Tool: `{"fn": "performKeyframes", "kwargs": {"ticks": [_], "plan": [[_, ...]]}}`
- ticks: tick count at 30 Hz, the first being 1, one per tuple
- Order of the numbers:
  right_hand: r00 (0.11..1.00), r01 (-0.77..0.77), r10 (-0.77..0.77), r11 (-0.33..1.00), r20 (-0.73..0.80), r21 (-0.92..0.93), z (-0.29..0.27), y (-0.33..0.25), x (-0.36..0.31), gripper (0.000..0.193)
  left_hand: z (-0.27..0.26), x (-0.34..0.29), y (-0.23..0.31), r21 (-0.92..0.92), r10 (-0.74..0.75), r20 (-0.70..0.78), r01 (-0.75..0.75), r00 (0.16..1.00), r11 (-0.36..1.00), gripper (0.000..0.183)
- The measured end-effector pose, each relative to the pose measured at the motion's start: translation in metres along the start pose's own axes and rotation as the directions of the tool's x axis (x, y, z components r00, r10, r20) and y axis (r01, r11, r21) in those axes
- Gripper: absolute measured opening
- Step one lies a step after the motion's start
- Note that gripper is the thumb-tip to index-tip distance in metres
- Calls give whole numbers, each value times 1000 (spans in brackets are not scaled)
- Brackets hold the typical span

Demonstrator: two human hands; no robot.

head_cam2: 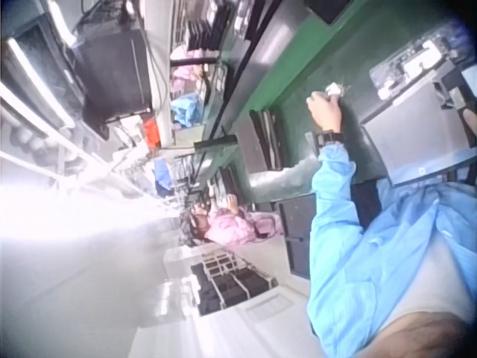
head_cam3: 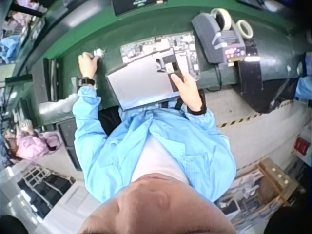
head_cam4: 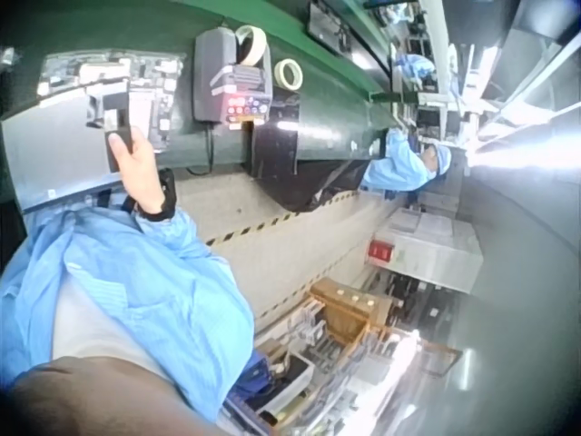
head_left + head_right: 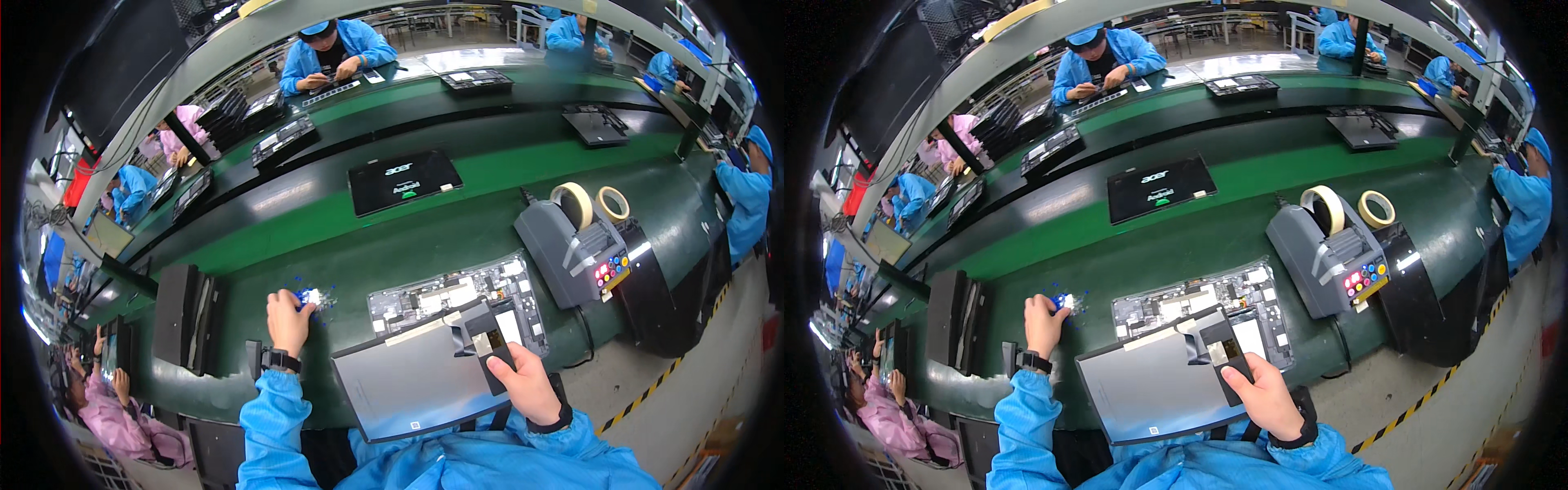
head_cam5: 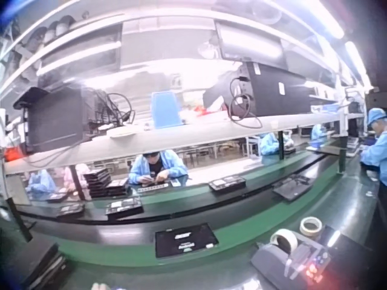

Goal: The person assembles tablets by taking tablet chassis and screens from a conveyor belt, connecting cables, fitting screens onto the chassis, applying tape from a dispenser to the tablet edges, and placing the assembled tablets back onto the conveyor belt.

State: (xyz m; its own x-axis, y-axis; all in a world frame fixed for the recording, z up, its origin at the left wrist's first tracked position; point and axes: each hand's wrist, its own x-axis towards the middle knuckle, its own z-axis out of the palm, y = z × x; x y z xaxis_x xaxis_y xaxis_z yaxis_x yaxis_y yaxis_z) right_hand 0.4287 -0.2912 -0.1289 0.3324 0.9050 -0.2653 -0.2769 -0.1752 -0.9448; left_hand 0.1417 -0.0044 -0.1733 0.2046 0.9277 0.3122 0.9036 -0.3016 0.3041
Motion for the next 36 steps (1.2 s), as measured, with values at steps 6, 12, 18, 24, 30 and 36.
{"fn": "performKeyframes", "kwargs": {"ticks": [6,12,18,24,30,36], "plan": [[999,-8,7,1000,53,19,3,-8,2,26,-15,-1,-46,-187,-99,-220,57,970,981,23],[905,-425,324,736,277,527,41,-22,0,33,-36,-53,-34,-890,-1,329,311,944,333,35],[564,-777,-51,305,824,551,91,7,4,38,-36,-21,126,-977,492,157,208,856,-49,19],[966,-68,50,996,252,65,23,-14,4,35,-41,16,164,-843,493,535,403,686,355,47],[991,101,-129,871,24,481,-47,-71,7,44,-38,33,195,-562,511,681,-73,524,824,57],[970,145,-174,975,-170,-171,-40,-52,33,39,-37,14,216,-510,598,452,-359,662,782,43]]}}
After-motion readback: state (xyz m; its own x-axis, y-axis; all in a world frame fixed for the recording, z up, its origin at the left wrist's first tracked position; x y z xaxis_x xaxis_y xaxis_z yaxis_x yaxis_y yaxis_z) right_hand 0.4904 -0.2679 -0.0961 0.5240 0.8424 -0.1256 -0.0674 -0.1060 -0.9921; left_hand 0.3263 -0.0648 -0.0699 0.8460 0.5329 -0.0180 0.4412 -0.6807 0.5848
